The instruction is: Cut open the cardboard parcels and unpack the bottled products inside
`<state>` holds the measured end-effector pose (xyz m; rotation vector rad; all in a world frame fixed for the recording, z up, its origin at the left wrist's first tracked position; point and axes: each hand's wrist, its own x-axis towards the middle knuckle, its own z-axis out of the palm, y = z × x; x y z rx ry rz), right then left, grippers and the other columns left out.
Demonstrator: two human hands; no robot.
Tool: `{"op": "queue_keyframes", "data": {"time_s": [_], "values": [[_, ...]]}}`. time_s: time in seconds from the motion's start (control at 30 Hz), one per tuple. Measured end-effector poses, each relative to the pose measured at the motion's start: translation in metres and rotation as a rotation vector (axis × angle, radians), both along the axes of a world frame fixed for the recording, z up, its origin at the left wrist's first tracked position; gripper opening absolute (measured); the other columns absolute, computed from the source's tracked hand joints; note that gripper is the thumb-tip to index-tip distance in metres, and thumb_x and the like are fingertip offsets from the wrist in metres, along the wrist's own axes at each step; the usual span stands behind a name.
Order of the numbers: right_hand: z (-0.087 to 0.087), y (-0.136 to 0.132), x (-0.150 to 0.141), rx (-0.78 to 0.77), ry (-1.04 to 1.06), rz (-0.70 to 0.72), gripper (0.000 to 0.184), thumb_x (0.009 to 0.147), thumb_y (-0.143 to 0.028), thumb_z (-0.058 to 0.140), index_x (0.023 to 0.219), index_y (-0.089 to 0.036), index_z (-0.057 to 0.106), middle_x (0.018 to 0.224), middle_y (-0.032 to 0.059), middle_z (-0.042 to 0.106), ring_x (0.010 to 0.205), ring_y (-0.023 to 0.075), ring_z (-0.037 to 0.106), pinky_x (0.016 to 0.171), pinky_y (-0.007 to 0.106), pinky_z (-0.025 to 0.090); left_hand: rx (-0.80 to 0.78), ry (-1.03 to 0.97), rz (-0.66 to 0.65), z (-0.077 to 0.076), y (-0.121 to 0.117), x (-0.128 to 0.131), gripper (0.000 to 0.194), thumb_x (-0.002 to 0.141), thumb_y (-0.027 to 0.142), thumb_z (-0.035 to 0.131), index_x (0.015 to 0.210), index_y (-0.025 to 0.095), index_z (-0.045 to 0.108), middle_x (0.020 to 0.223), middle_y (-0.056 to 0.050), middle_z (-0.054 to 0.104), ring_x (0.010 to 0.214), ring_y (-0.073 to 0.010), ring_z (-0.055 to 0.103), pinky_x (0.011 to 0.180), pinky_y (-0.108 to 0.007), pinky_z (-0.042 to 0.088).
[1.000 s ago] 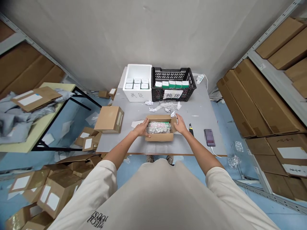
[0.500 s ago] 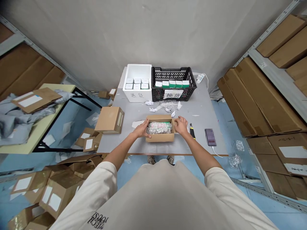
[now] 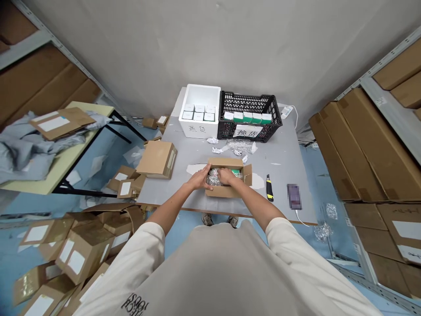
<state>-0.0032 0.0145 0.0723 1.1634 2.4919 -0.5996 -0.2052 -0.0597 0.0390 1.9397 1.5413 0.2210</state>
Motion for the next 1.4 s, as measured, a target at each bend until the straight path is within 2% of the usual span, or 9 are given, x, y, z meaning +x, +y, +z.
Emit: {"op": "queue_keyframes", "data": {"time_s": [0.13, 0.27, 0.43, 0.53, 0.63, 0.8, 0.93, 1.1, 1.4], "values": [[-0.008, -0.003, -0.001, -0.053, -0.007, -0.051, 0.039, 0.105, -0.027, 0.036, 0.133, -0.022, 0.063, 0.127, 0.0137, 0.072, 0.111, 0.0291, 0.068, 0.089, 0.033, 0.046, 0.004, 0.014, 0.004, -0.001, -0.001, 0.0, 0.156, 0.057, 0.059, 0.092, 0.165, 0.028, -0.015, 0.175, -0.016, 0.005, 0.149, -0.0427, 0.041, 0.115, -0.045, 0.04], [-0.014, -0.007, -0.001, -0.019, 0.001, -0.138, 0.045, 0.103, -0.027, 0.043, 0.146, -0.018, 0.052, 0.126, 0.0159, 0.072, 0.105, 0.0283, 0.07, 0.083, 0.031, 0.046, -0.005, 0.028, -0.001, -0.001, -0.001, 0.0, 0.156, 0.059, 0.06, 0.091, 0.164, 0.028, -0.019, 0.175, -0.016, 0.002, 0.148, -0.0432, 0.041, 0.114, -0.046, 0.041], [-0.016, -0.006, -0.002, -0.09, -0.048, -0.04, 0.033, 0.099, -0.024, 0.045, 0.103, -0.014, 0.076, 0.107, 0.0146, 0.076, 0.093, 0.0245, 0.069, 0.075, 0.028, 0.044, -0.003, 0.046, -0.007, -0.001, -0.001, 0.0, 0.157, 0.059, 0.061, 0.091, 0.164, 0.028, -0.021, 0.174, -0.016, -0.002, 0.15, -0.0426, 0.039, 0.114, -0.045, 0.04], [-0.018, -0.005, -0.002, -0.092, -0.084, -0.023, 0.03, 0.097, -0.026, 0.051, 0.096, -0.013, 0.078, 0.101, 0.0147, 0.075, 0.089, 0.0236, 0.069, 0.073, 0.028, 0.046, -0.01, 0.049, -0.003, -0.002, -0.001, 0.0, 0.157, 0.059, 0.061, 0.091, 0.164, 0.028, -0.021, 0.174, -0.016, -0.003, 0.151, -0.0426, 0.038, 0.115, -0.045, 0.039], [-0.021, -0.007, -0.004, -0.044, -0.094, -0.052, 0.028, 0.096, -0.021, 0.051, 0.108, -0.012, 0.075, 0.115, 0.0186, 0.071, 0.095, 0.0262, 0.069, 0.078, 0.03, 0.048, -0.014, 0.048, -0.002, -0.002, -0.001, 0.001, 0.156, 0.06, 0.061, 0.09, 0.164, 0.028, -0.021, 0.174, -0.016, -0.003, 0.151, -0.0427, 0.038, 0.114, -0.045, 0.039], [-0.018, -0.011, -0.01, 0.084, -0.067, -0.072, 0.049, 0.093, -0.015, 0.056, 0.142, -0.013, 0.052, 0.138, 0.022, 0.057, 0.113, 0.0294, 0.064, 0.086, 0.033, 0.051, -0.009, 0.05, -0.004, -0.001, -0.001, 0.001, 0.153, 0.062, 0.062, 0.089, 0.164, 0.028, -0.02, 0.174, -0.016, -0.003, 0.148, -0.0429, 0.042, 0.112, -0.045, 0.041], [-0.017, -0.012, -0.015, 0.124, -0.081, -0.009, 0.05, 0.091, -0.02, 0.066, 0.138, -0.013, 0.052, 0.138, 0.0217, 0.055, 0.122, 0.0331, 0.059, 0.092, 0.036, 0.052, -0.007, 0.05, -0.009, -0.001, -0.001, 0.001, 0.154, 0.061, 0.059, 0.091, 0.165, 0.028, -0.019, 0.174, -0.016, -0.003, 0.149, -0.0423, 0.041, 0.113, -0.046, 0.041], [-0.029, -0.01, -0.019, 0.097, -0.106, -0.078, 0.051, 0.09, -0.019, 0.066, 0.138, -0.014, 0.051, 0.135, 0.0205, 0.057, 0.119, 0.031, 0.061, 0.093, 0.036, 0.05, 0.001, 0.051, -0.027, -0.002, -0.001, 0.001, 0.154, 0.061, 0.059, 0.091, 0.165, 0.028, -0.019, 0.175, -0.016, -0.004, 0.152, -0.0416, 0.036, 0.115, -0.047, 0.039], [-0.04, -0.012, -0.023, 0.195, -0.126, 0.01, 0.05, 0.087, -0.029, 0.071, 0.132, -0.011, 0.059, 0.133, 0.0238, 0.061, 0.124, 0.036, 0.052, 0.104, 0.045, 0.04, -0.007, 0.092, -0.018, -0.006, 0.0, 0.003, 0.158, 0.058, 0.06, 0.092, 0.164, 0.029, -0.021, 0.174, -0.017, -0.005, 0.148, -0.0443, 0.041, 0.112, -0.048, 0.041]]}}
